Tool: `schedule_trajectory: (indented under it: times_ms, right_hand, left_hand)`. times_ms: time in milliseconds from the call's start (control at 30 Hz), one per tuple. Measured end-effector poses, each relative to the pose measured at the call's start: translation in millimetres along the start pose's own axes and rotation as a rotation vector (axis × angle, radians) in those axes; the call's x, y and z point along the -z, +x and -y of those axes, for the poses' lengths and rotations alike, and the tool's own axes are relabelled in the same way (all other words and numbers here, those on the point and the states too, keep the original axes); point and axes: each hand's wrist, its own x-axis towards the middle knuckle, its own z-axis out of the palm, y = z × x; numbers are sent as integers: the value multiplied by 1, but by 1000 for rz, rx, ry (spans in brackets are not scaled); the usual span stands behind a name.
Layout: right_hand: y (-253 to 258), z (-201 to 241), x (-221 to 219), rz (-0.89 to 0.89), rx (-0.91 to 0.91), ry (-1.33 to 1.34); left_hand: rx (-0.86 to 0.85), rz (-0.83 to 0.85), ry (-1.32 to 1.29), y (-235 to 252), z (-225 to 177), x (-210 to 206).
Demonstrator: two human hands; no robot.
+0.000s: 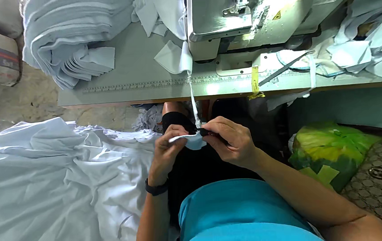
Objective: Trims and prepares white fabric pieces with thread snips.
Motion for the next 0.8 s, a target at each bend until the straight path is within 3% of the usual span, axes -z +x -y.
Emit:
schedule_trajectory:
  times_ms: [200, 333, 533, 633, 800]
  right_hand:
    - [10, 7, 4, -67, 24, 12]
    - [15, 12, 15, -131, 10, 13]
    - [14, 9, 31, -200, -110, -29]
    - [9, 3, 36, -160, -310, 13]
    - [-11, -8, 33, -120, -839, 516]
  left_hand:
    - [-111, 262, -347, 67, 13, 2]
    - [-135, 340, -525, 94, 15, -16]
    - [-43, 219, -368, 99, 21, -23]
    - [-4, 102, -297, 78, 21, -18]
    - [-80, -35, -120, 55, 19, -17]
